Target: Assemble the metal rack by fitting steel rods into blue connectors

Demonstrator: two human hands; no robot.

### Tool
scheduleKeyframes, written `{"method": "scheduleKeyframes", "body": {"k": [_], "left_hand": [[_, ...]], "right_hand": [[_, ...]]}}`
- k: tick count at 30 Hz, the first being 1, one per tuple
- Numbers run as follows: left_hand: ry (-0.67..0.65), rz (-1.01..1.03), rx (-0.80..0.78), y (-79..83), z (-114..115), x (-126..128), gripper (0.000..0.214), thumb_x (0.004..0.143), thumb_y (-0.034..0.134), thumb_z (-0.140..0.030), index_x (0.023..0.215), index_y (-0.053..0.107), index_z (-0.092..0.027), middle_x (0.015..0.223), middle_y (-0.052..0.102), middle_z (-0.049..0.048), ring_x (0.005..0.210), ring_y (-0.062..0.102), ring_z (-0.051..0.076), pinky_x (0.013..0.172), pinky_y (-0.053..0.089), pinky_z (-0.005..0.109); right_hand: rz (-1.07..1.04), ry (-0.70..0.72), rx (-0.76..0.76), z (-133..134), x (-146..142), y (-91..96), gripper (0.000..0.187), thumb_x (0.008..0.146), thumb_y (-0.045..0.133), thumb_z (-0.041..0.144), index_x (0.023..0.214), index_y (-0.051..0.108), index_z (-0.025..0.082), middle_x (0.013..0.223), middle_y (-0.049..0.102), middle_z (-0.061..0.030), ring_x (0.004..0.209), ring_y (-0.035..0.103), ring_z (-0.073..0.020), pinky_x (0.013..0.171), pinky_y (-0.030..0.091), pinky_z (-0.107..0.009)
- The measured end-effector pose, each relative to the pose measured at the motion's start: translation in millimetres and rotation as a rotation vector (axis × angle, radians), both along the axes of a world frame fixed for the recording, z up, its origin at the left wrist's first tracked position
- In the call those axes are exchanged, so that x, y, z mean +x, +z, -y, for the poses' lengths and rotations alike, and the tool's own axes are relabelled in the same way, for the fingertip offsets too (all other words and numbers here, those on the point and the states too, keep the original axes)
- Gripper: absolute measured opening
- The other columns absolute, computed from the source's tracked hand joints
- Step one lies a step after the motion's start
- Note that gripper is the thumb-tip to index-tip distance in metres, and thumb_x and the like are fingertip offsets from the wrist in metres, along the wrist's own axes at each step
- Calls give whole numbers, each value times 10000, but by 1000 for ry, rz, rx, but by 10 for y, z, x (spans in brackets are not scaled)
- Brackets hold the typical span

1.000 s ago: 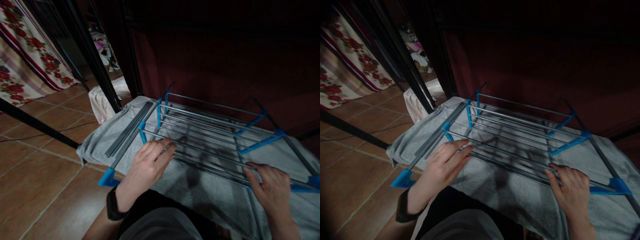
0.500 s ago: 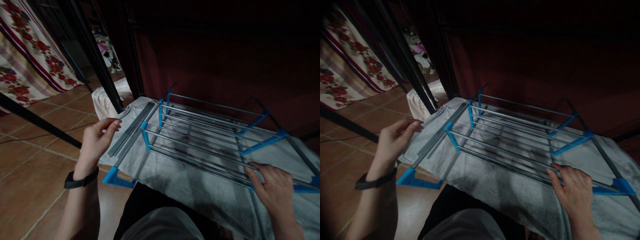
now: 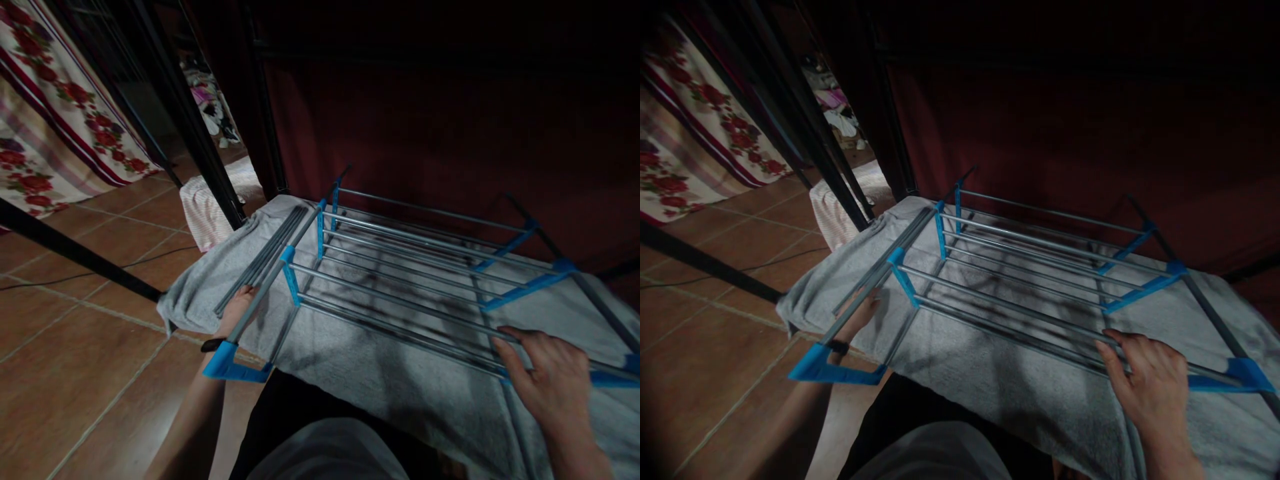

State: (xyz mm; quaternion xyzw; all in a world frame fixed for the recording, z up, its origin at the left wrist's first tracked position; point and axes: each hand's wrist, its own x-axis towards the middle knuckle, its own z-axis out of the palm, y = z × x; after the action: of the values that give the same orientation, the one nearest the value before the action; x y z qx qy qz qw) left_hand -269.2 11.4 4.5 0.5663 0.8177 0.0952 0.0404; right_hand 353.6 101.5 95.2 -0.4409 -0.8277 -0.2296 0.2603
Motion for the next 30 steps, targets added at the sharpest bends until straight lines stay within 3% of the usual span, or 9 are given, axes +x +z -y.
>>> {"method": "scheduleKeyframes", "body": {"k": [9,14,21,30], "left_hand": [[40,-96,-2,-164,-10,-61,442,894,456,-181,1319,535,-87,1240,622,216,1178,606,327,984,489,404],[13,-97,20,-196,-18,-53,365,902,437,-151,1230,580,-79,1140,648,216,1108,625,318,930,504,403],[-9,-42,18,-202,-65,-62,296,891,440,-133,1128,612,-93,1048,668,177,1184,577,306,1038,434,404],[112,85,18,-300,-121,-108,314,808,476,-103,1108,567,-103,1091,644,154,1100,598,292,959,462,402]], "right_hand": [[10,30,51,-7,-21,28,349,979,530,523,1020,665,204,819,685,-50,772,597,-221,784,366,-364],[-8,24,26,4,-27,11,335,979,533,509,1042,658,205,841,676,-47,776,588,-218,799,355,-368],[-18,29,10,34,-65,34,337,988,518,506,1042,653,202,841,668,-44,777,582,-217,798,344,-372],[-18,13,11,31,-51,14,360,992,499,526,1049,652,205,841,667,-51,788,581,-232,799,343,-387]]}}
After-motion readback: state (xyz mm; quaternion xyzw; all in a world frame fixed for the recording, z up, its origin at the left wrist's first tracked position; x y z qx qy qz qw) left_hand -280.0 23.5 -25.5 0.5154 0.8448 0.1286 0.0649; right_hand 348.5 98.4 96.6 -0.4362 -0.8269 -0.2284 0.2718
